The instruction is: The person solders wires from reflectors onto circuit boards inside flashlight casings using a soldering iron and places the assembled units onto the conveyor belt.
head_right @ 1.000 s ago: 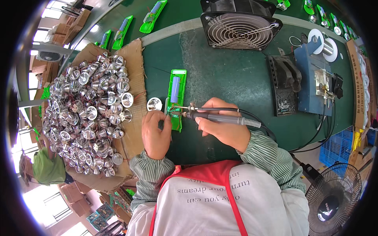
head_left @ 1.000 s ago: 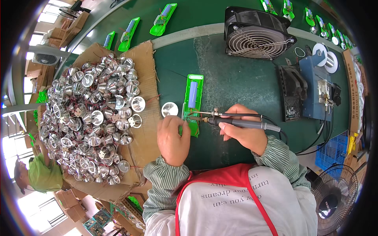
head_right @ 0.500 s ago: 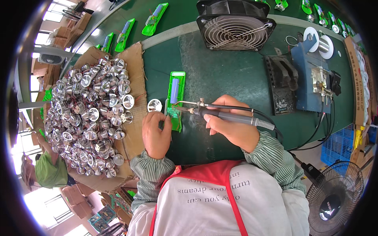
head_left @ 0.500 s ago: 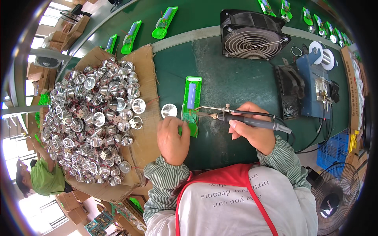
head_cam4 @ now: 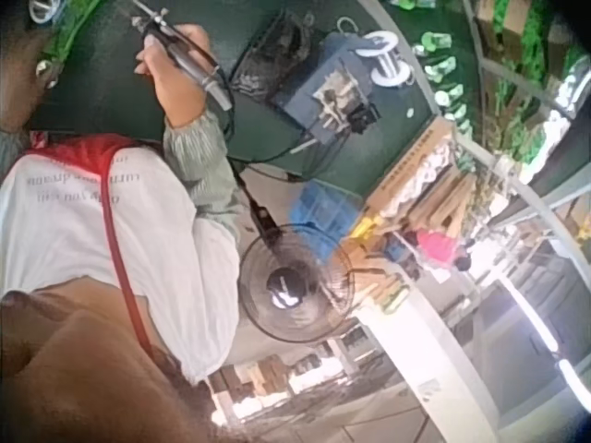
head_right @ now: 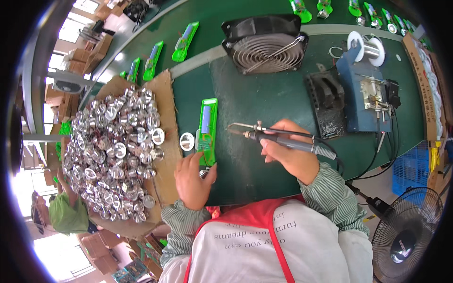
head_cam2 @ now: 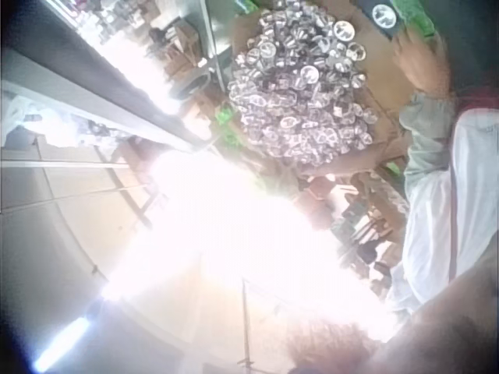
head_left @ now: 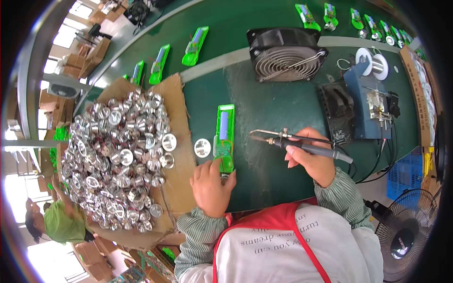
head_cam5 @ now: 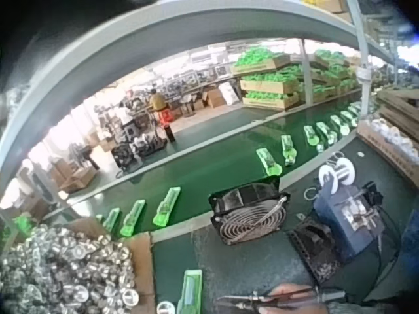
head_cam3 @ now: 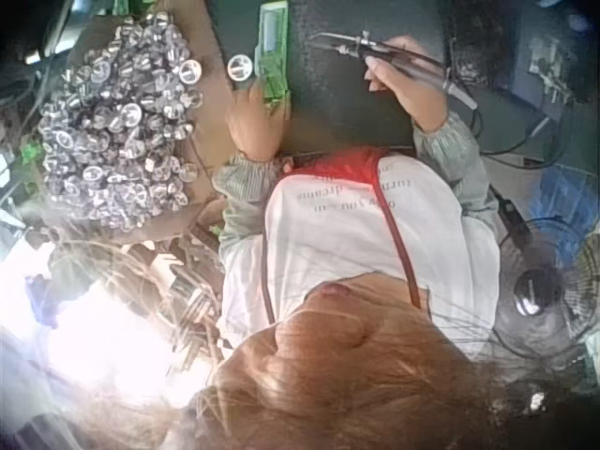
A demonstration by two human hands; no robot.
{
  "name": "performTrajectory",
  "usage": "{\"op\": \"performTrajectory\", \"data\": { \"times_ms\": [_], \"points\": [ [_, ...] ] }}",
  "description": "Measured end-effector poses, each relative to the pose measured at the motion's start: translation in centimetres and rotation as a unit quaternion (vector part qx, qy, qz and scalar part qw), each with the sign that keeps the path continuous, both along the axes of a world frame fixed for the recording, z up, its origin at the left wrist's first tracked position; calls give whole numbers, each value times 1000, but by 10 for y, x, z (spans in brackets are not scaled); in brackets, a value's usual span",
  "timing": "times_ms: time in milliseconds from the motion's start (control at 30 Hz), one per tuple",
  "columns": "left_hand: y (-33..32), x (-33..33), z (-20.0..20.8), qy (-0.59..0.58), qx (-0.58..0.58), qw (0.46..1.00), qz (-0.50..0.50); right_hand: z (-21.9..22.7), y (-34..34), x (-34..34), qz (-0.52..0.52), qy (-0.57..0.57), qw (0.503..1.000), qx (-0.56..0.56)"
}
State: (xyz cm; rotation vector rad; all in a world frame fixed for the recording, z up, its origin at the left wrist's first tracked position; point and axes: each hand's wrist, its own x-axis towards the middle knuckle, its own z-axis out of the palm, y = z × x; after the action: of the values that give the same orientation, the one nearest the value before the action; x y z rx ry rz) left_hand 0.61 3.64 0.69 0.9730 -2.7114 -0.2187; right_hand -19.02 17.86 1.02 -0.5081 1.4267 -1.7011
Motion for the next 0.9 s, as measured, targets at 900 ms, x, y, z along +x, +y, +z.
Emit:
{"op": "performTrajectory", "data": {
  "times_ms": [900],
  "points": [
    [-245, -332, -50, 156, 279, 914, -252, -6, 11, -33, -79, -29, 995, 46]
  ]
}}
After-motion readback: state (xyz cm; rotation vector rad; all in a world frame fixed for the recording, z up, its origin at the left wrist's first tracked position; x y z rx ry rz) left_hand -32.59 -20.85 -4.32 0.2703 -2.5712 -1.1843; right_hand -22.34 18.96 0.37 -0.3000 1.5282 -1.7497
